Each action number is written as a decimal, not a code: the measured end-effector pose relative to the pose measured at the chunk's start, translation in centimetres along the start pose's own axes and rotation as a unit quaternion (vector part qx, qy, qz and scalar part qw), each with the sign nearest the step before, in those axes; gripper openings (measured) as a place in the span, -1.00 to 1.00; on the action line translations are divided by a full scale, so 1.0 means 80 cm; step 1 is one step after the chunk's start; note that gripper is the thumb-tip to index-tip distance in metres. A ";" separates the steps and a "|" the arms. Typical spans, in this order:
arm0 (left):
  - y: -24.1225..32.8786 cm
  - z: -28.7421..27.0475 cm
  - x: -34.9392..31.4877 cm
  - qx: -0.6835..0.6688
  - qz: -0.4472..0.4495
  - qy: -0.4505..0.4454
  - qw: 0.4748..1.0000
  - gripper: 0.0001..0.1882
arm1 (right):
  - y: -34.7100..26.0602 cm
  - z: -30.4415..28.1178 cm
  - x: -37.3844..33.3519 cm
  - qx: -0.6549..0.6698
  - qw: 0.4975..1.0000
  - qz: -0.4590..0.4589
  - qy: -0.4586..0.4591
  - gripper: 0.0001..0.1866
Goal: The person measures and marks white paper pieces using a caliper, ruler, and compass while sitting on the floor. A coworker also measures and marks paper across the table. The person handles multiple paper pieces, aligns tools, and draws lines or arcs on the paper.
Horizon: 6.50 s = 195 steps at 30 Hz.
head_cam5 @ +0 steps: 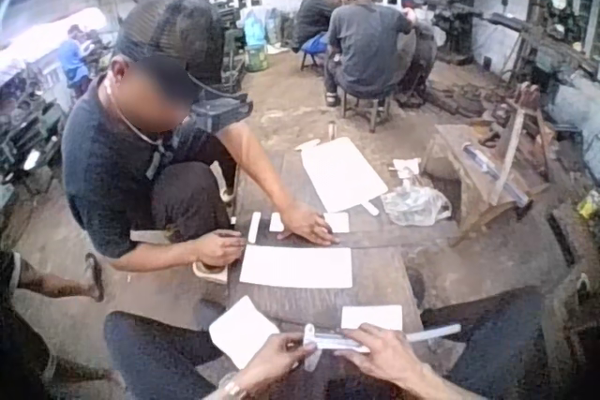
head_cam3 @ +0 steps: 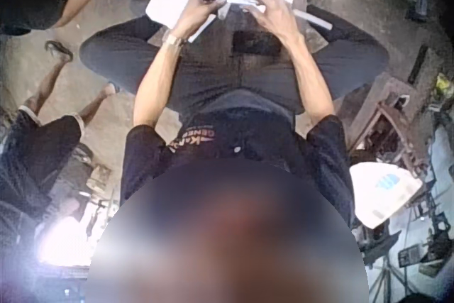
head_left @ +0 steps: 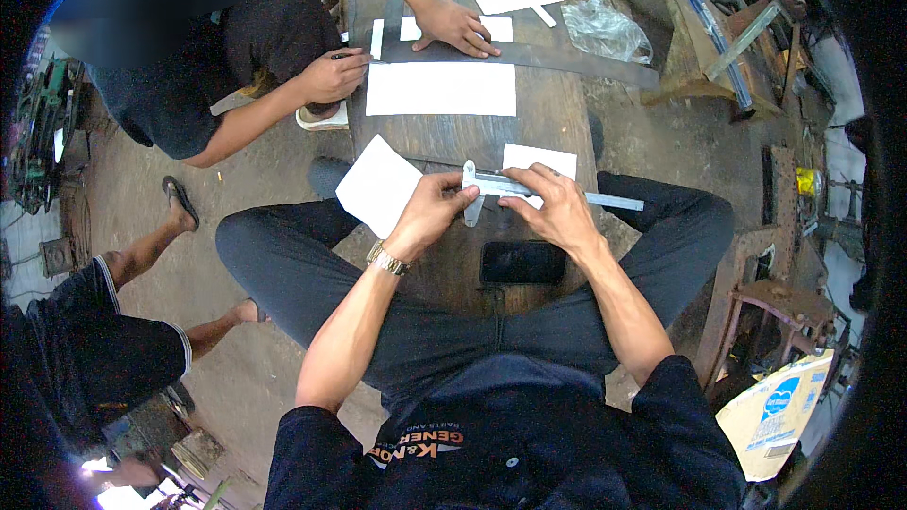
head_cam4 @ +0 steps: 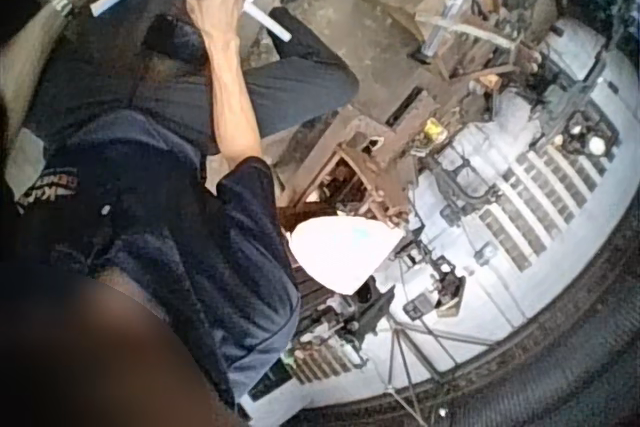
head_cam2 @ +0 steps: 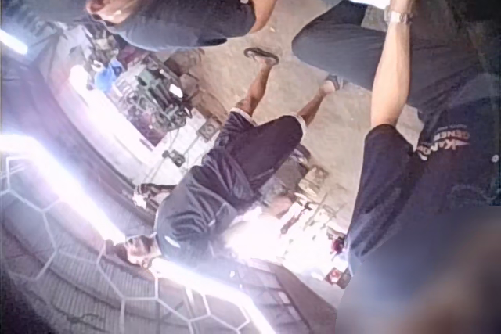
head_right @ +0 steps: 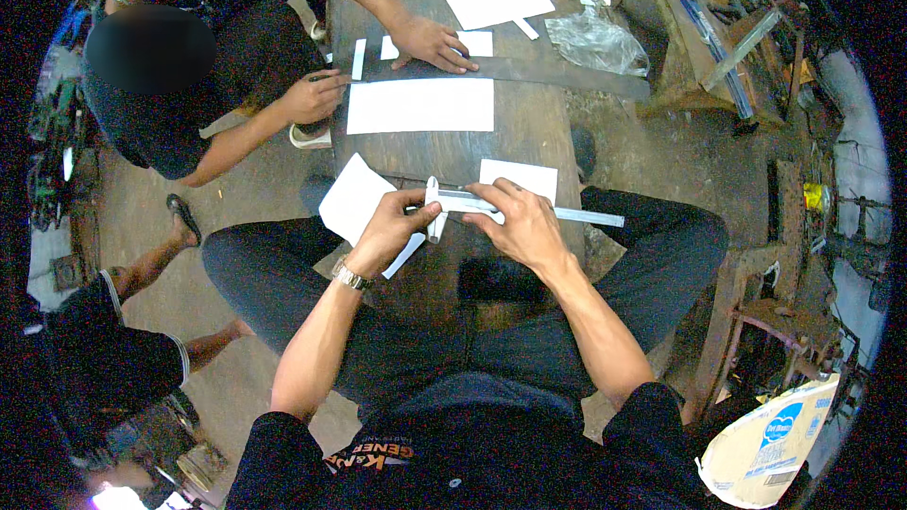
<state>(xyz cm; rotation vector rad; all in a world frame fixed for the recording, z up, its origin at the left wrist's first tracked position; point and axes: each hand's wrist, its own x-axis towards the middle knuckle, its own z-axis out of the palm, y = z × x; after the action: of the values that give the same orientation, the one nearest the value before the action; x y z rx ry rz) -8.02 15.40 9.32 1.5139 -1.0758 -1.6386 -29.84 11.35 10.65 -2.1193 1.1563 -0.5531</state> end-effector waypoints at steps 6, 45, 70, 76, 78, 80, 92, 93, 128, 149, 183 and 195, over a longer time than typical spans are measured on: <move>0.002 -0.002 0.006 -0.019 -0.025 -0.012 0.999 -0.72 | 0.007 -0.006 0.001 -0.045 0.998 -0.030 0.011 -0.68; 0.234 -0.074 -0.022 -0.400 0.087 -0.399 0.821 -0.40 | -0.153 -0.226 0.071 -0.176 0.926 -0.288 0.170 -0.54; 0.304 -0.055 -0.095 -0.265 0.203 -0.170 0.927 0.01 | -0.204 -0.234 0.079 -0.155 0.897 -0.290 0.294 -0.50; 0.301 -0.064 -0.078 -0.277 0.198 -0.217 0.915 -0.03 | -0.189 -0.234 0.091 -0.154 0.896 -0.297 0.291 -0.50; 0.302 -0.067 -0.074 -0.271 0.199 -0.244 0.910 -0.05 | -0.187 -0.233 0.093 -0.155 0.897 -0.295 0.291 -0.50; 0.303 -0.066 -0.076 -0.258 0.183 -0.246 0.916 -0.03 | -0.186 -0.233 0.092 -0.153 0.898 -0.295 0.289 -0.50; 0.306 -0.049 -0.084 -0.303 0.144 -0.199 0.921 0.15 | -0.188 -0.239 0.085 -0.142 0.899 -0.305 0.279 -0.50; 0.305 -0.049 -0.085 -0.297 0.148 -0.195 0.923 0.15 | -0.188 -0.239 0.083 -0.152 0.894 -0.312 0.284 -0.50; 0.302 -0.046 -0.094 -0.347 0.150 -0.212 0.901 0.12 | -0.198 -0.248 0.069 -0.149 0.909 -0.299 0.248 -0.46; 0.307 -0.049 -0.101 -0.345 0.139 -0.199 0.906 0.16 | -0.185 -0.263 0.075 -0.178 0.864 -0.382 0.277 -0.63; 0.298 -0.051 -0.109 -0.360 0.161 -0.196 0.898 0.02 | -0.183 -0.264 0.074 -0.187 0.853 -0.404 0.273 -0.56; 0.289 -0.052 -0.099 -0.427 0.210 -0.313 0.822 0.13 | -0.177 -0.273 0.079 -0.206 0.836 -0.451 0.235 -0.67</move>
<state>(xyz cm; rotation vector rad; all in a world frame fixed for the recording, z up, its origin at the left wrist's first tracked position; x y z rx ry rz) -4.46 11.41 33.51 0.1291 -0.7067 -1.9233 -32.14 4.09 36.33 -2.9834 0.4139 -1.4121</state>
